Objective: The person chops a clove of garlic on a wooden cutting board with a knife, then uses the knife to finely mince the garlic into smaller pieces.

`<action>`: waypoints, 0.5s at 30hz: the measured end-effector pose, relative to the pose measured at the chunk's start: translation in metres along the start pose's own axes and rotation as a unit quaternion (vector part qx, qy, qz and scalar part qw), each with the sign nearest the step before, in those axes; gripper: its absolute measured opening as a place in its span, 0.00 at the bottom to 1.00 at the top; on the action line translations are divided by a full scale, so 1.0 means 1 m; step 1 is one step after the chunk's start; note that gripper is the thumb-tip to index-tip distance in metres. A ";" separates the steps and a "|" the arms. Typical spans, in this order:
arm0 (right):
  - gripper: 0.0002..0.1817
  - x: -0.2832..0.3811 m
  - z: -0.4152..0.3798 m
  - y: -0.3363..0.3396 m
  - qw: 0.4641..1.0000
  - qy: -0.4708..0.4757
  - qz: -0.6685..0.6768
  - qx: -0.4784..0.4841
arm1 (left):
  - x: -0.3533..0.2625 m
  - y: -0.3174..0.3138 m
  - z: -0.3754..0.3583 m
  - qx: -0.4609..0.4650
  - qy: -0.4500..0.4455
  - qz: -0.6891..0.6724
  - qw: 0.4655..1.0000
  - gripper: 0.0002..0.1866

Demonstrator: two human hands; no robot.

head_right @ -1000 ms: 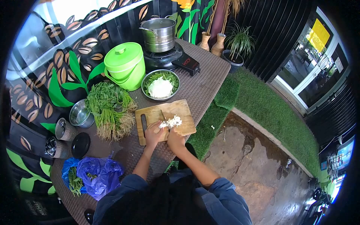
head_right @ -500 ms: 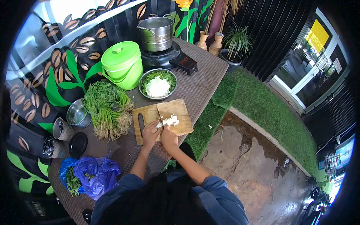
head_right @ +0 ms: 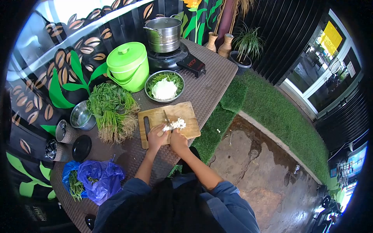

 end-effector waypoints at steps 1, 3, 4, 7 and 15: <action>0.14 0.000 -0.001 -0.006 1.000 0.002 0.000 0.001 | 0.000 0.001 0.001 -0.002 0.001 0.001 1.000 0.16; 0.12 0.001 -0.007 -0.013 0.998 -0.030 -0.011 -0.051 | -0.001 0.001 0.000 0.000 -0.007 0.000 1.000 0.16; 0.12 0.002 -0.007 -0.015 0.998 -0.029 -0.010 -0.049 | -0.001 0.001 -0.001 0.000 -0.005 0.002 1.000 0.16; 0.16 0.006 -0.001 -0.008 0.998 -0.053 0.035 0.006 | -0.001 0.001 0.001 0.003 -0.017 0.001 1.000 0.16; 0.13 0.004 -0.010 -0.023 0.997 -0.042 -0.037 -0.056 | -0.002 0.000 0.000 -0.007 -0.015 -0.004 1.000 0.15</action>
Point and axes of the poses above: each hand's wrist, its own z-axis towards the middle knuckle, its own y-axis out of the back of the hand, x = y × z, the point moved 3 cm from there along z, towards the middle knuckle, and after that the axes turned 3 degrees about y, right-handed, at the moved point
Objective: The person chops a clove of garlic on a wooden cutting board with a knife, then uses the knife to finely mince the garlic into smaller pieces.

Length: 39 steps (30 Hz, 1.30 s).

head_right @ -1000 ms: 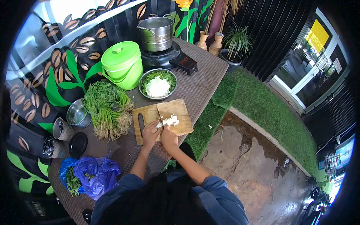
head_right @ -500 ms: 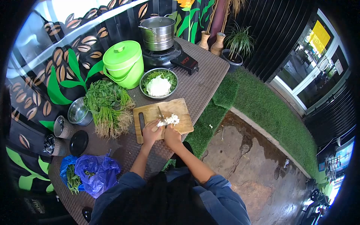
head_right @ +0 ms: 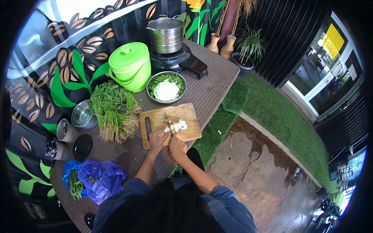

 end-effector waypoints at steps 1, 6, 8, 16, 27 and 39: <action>0.13 0.000 0.002 -0.001 1.000 0.001 0.000 0.002 | 0.000 0.000 -0.001 -0.001 0.002 0.001 1.000 0.15; 0.13 -0.001 0.008 0.025 0.998 0.012 0.040 0.047 | -0.002 0.000 0.000 -0.011 -0.006 0.015 1.000 0.15; 0.13 0.000 -0.001 0.020 0.999 0.044 0.018 0.026 | -0.001 0.000 0.000 -0.008 -0.003 0.019 1.000 0.15; 0.12 0.000 0.012 0.000 1.000 0.016 0.014 0.012 | 0.001 0.000 -0.003 -0.001 -0.009 0.012 1.000 0.15; 0.18 0.001 0.011 -0.001 0.999 0.025 0.028 -0.009 | 0.003 0.000 -0.001 -0.003 -0.008 0.001 1.000 0.16; 0.21 0.006 0.017 0.002 0.994 -0.015 0.088 0.057 | 0.000 0.001 0.000 0.002 0.006 0.007 1.000 0.17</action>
Point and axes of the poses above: each hand's wrist, its own z-axis towards the middle knuckle, its own y-axis out of the back of the hand, x = y × z, the point moved 3 cm from there along z, towards the middle knuckle, and after that the axes turned 3 degrees about y, right-handed, at the moved point
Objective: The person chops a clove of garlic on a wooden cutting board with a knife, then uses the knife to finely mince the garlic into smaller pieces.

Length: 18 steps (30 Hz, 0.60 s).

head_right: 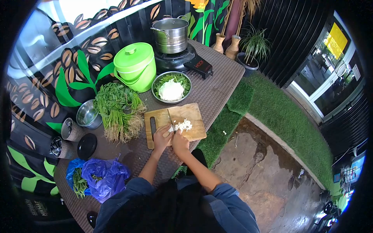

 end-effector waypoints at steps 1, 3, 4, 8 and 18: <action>0.21 0.000 -0.002 0.003 1.000 -0.001 0.003 -0.001 | 0.000 0.000 0.000 0.005 0.004 -0.002 1.000 0.17; 0.21 0.000 0.001 0.012 1.000 0.023 -0.019 0.004 | -0.002 0.000 0.002 0.000 0.000 0.002 1.000 0.17; 0.21 0.000 0.001 0.011 1.000 0.024 -0.020 0.003 | -0.002 0.000 0.002 -0.003 0.001 0.006 1.000 0.17; 0.20 -0.004 -0.010 -0.007 0.998 0.029 -0.030 -0.036 | 0.000 0.001 0.001 -0.005 -0.004 0.013 1.000 0.17; 0.09 -0.018 -0.029 0.003 0.980 0.110 -0.126 -0.108 | -0.002 -0.001 -0.001 0.002 -0.017 0.021 1.000 0.16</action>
Point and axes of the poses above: each hand's wrist, its own z-axis towards the middle knuckle, its own y-axis out of the back of the hand, x = y × z, the point moved 3 cm from there along z, towards the middle knuckle, and after that the axes turned 3 degrees about y, right-handed, at the moved point
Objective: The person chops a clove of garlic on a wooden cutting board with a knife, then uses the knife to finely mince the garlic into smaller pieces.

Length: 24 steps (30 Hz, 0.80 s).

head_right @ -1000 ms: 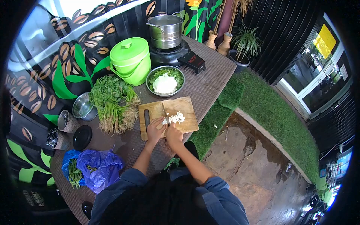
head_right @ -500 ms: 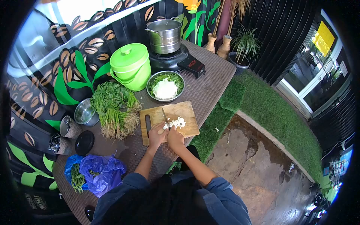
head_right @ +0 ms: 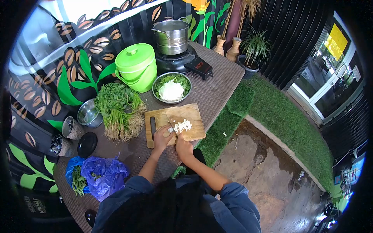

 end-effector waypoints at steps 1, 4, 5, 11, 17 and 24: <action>0.09 -0.001 -0.001 -0.001 1.000 0.001 -0.002 0.001 | 0.001 -0.001 0.000 -0.005 -0.005 0.008 1.000 0.17; 0.09 -0.004 0.005 -0.010 1.000 0.021 -0.015 0.017 | 0.002 -0.001 0.000 -0.013 -0.009 0.012 1.000 0.17; 0.08 -0.005 0.007 -0.012 0.999 0.030 -0.012 0.017 | 0.002 -0.001 0.000 -0.012 -0.011 0.012 1.000 0.17; 0.07 -0.002 -0.002 -0.004 0.999 0.027 -0.009 0.017 | 0.002 -0.001 -0.002 -0.021 -0.016 -0.012 1.000 0.17; 0.07 0.001 0.003 -0.014 1.000 0.012 -0.018 0.013 | 0.011 -0.005 -0.004 -0.009 -0.014 -0.026 1.000 0.18; 0.14 -0.019 -0.009 0.007 0.987 -0.051 0.087 0.122 | -0.001 0.003 -0.001 0.020 -0.031 -0.057 0.998 0.15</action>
Point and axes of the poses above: each hand's wrist, its own z-axis towards the middle knuckle, its own y-axis out of the back of the hand, x = y × z, the point moved 3 cm from there along z, towards the middle knuckle, and after that the axes turned 3 degrees about y, right-handed, at the moved point
